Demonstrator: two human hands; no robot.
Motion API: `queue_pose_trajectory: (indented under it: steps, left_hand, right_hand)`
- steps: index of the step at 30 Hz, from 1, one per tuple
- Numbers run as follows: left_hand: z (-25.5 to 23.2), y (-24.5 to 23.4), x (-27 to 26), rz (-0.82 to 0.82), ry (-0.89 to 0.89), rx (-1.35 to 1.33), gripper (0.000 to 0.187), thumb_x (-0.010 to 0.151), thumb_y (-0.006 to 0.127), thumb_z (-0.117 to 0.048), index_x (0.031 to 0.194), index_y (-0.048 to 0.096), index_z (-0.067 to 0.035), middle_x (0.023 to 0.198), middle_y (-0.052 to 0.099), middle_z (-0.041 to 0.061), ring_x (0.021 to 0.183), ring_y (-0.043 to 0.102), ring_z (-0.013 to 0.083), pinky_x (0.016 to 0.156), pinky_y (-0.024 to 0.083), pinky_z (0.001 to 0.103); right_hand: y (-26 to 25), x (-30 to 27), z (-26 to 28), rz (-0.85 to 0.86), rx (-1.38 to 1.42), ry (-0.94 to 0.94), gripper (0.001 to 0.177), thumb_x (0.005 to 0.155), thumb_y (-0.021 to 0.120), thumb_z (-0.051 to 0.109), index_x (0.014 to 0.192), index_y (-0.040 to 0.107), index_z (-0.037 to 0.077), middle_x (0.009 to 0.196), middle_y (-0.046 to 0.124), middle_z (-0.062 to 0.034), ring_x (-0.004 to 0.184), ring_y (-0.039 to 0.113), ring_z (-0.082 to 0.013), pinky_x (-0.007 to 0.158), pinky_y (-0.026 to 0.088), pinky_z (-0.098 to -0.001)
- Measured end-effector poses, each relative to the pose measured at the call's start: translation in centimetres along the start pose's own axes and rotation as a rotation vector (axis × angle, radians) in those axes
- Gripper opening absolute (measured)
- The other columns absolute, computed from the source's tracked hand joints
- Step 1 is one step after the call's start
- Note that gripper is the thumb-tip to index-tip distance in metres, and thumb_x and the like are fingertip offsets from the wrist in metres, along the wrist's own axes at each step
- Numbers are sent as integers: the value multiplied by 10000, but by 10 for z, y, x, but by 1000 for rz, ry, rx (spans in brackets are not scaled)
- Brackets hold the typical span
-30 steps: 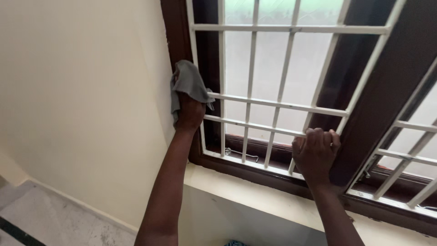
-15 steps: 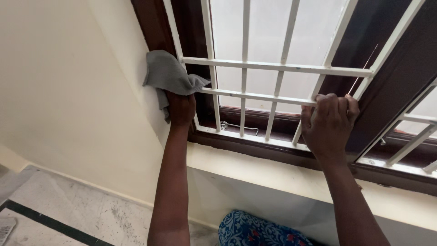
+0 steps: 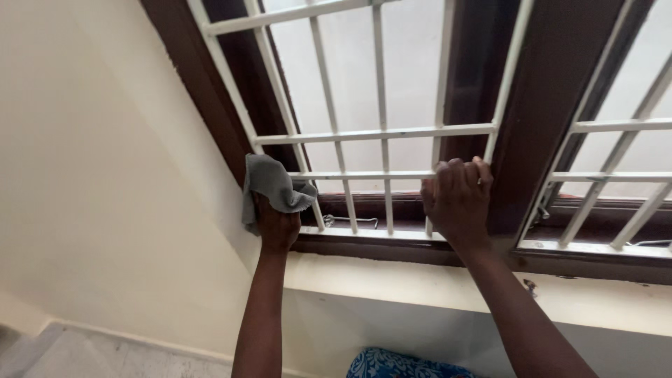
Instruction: The person cleans the frame and the metal bars of a window by hand with a cloth.
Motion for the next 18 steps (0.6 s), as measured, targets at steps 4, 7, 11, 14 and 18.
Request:
queue_pose_trajectory:
  steps: [4,7,11,14,18]
  left_hand:
    - [-27,33,20,25,228,324,566,1013,614,-281,1431,497,81,1475,494,309,1398,433,497,1224,276,610]
    - [-43,26,25,26,212,275,574,1016,620,-282,1451,490,70,1489,493,297,1426,426,477,1246,264,603]
    - [-104,34,48,116,321,189,585,1021,628,-282,1477,481,54,1508,492,282,1463,417,450,1275,247,594]
    - [-161,52,68,177,415,148,595,1025,634,-283,1496,474,43,1522,491,270,1491,411,429,1298,235,587]
    - [-223,75,90,134,423,182,605,1028,640,-283,1515,467,31,1536,490,259,1518,404,409,1320,223,580]
  right_hand:
    - [2,0,2,21,0,9,183,1013,513,243,1099,512,82,984,514,-105,958,543,-252,1145,374,-505]
    - [-1,1,7,-21,-33,4,205,1016,501,254,1120,505,78,976,519,-103,945,545,-243,1143,375,-496]
    - [4,2,5,-15,-65,6,195,1022,482,259,1112,497,86,968,522,-89,944,551,-236,1141,370,-478]
    - [2,0,6,-21,-31,-8,189,1042,470,278,1108,491,102,975,528,-77,956,558,-226,1156,365,-464]
    - [0,2,6,-14,-19,-14,221,1066,498,328,1082,508,108,983,540,-74,964,565,-226,1154,364,-465]
Point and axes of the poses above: each hand's wrist, its own x-axis towards the middle knuckle, its own y-axis out of the palm, z = x × y, the point moved 10 cm from there along x, towards the middle knuckle
